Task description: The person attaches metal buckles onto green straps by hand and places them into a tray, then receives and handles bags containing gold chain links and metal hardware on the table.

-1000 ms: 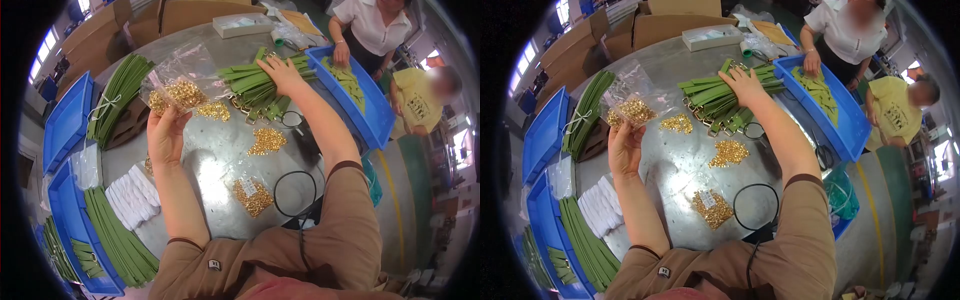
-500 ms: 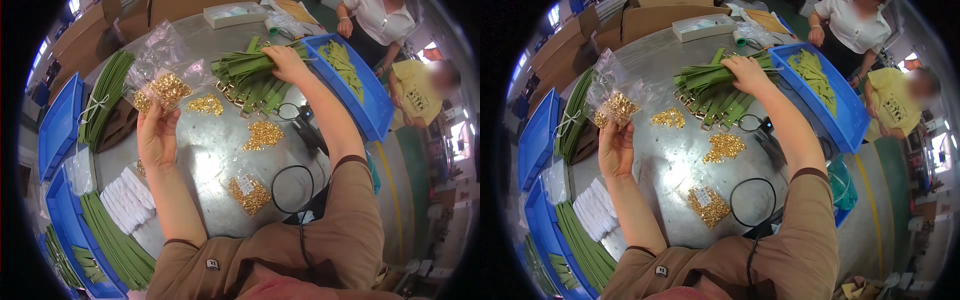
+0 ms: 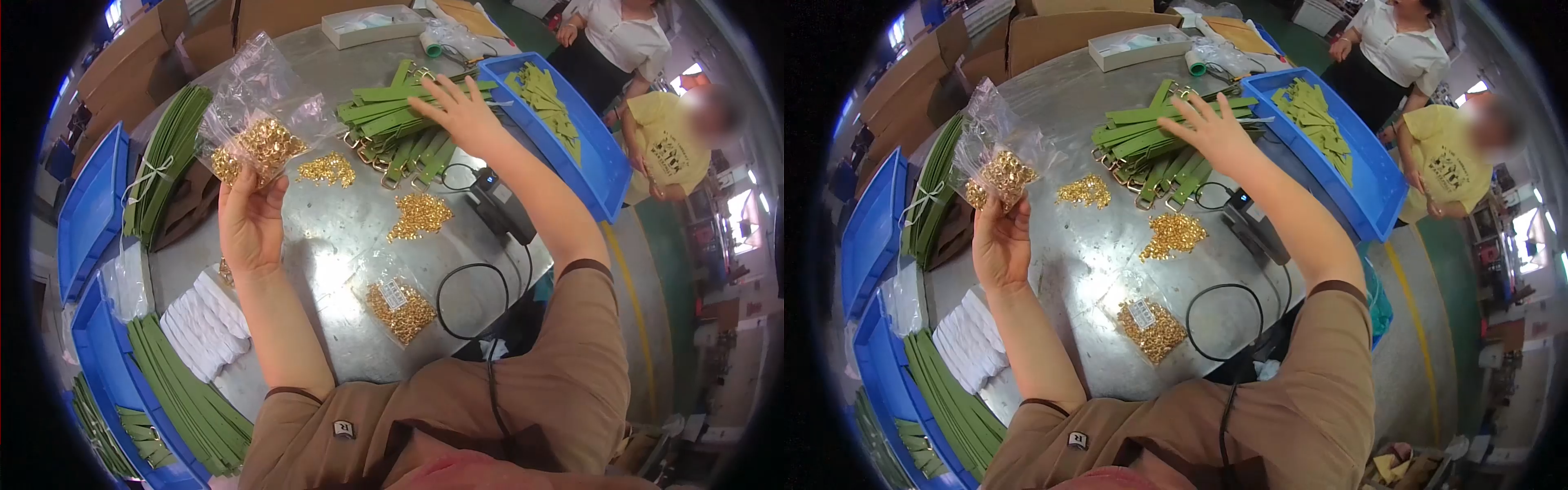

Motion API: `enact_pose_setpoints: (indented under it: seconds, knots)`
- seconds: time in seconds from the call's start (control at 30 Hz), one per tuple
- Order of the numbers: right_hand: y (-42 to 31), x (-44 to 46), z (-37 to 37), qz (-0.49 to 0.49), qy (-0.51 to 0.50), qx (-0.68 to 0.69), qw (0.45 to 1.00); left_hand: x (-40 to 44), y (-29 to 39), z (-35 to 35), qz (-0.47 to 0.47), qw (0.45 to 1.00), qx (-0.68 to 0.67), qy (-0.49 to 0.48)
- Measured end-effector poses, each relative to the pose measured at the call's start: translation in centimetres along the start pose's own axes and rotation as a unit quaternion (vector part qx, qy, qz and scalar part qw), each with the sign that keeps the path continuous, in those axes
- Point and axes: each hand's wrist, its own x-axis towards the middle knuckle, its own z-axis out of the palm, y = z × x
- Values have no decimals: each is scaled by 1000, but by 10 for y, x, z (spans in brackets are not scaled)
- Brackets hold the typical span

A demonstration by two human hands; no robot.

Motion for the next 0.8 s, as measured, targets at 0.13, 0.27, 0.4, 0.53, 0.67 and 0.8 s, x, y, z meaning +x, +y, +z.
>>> enact_pose_setpoints:
  seconds: [0.13, 0.27, 0.4, 0.53, 0.67, 0.8]
  knots:
    - [-8, -13, -2, -66, 36, -65, 995, -1, 2, 2, 2, 1000, -1, 0]
    - [-14, -8, -5, -69, -47, 41, 996, -3, 4, 3, 4, 1000, -20, -5]
    - [-8, -4, -7, -73, -79, 93, 990, -4, 2, 0, 3, 1000, -20, 5]
    - [-7, 4, -4, -68, -100, 122, 985, -4, -1, 4, -3, 1000, -13, 19]
    - [-12, 7, 0, -43, -87, 130, 987, -6, -2, 4, -4, 1000, -12, 15]
    - [-23, 10, 16, 0, -47, 125, 991, -8, -1, 6, -3, 999, -5, 34]
